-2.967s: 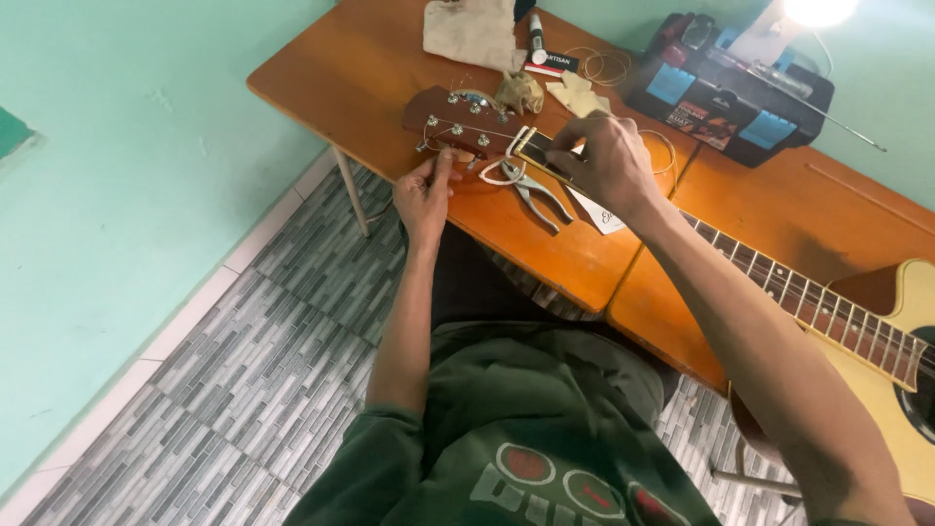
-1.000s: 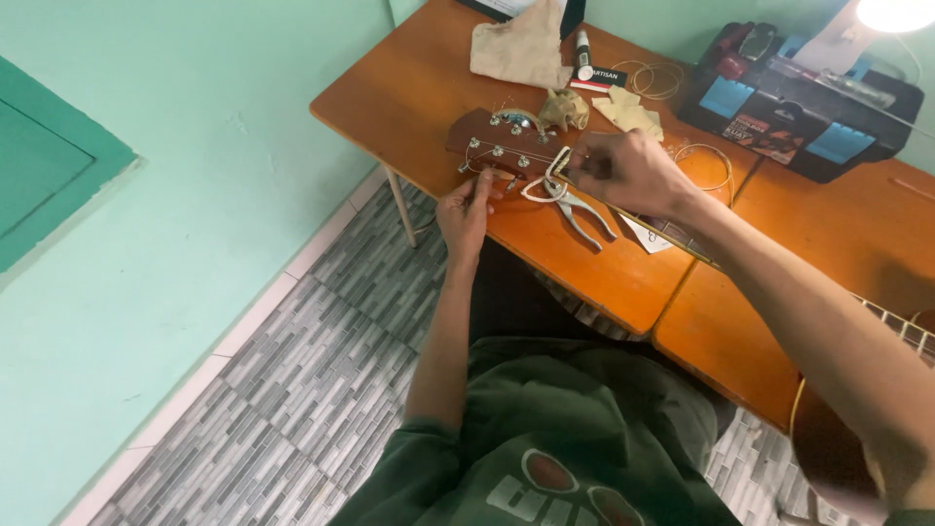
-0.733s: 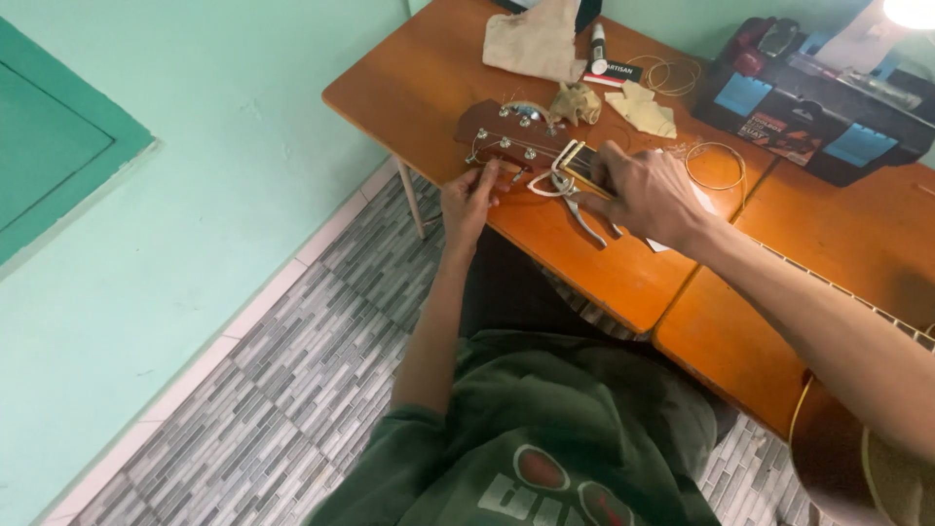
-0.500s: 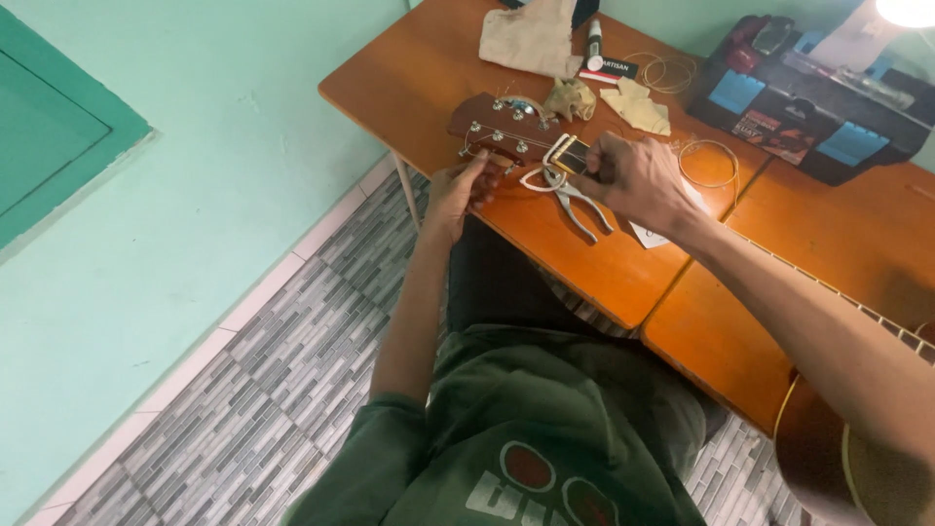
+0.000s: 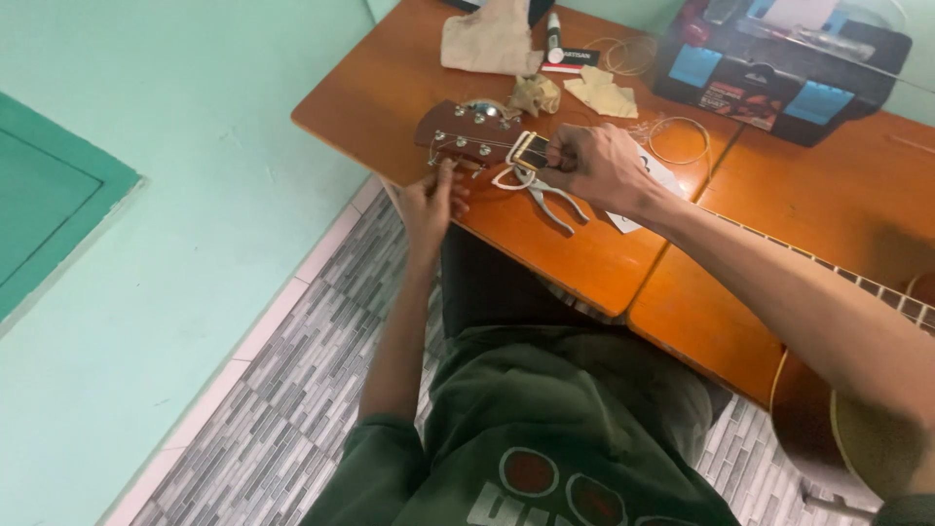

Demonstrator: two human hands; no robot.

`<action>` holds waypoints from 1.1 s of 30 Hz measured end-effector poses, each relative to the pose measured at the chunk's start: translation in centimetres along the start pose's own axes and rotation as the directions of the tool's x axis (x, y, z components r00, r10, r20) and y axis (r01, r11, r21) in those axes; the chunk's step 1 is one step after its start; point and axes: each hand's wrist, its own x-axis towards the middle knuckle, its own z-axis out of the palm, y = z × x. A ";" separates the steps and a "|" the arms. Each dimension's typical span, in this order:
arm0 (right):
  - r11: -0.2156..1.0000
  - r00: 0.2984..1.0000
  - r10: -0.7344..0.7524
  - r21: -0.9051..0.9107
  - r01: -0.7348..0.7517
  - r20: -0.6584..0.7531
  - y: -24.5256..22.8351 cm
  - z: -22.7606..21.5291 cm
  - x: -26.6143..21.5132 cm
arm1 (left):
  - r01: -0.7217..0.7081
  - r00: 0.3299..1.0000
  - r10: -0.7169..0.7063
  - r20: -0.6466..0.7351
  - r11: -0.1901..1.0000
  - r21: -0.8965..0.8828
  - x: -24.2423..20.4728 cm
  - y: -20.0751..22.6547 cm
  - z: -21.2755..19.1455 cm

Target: Restringing an acoustic guitar by threading a new string through the tuning peg and winding it manually.

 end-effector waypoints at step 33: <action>0.993 0.998 0.046 0.104 -0.050 0.040 0.5 -0.1 0.1 | 0.550 0.835 -0.410 0.366 0.617 -0.563 2.2 -0.5 -0.5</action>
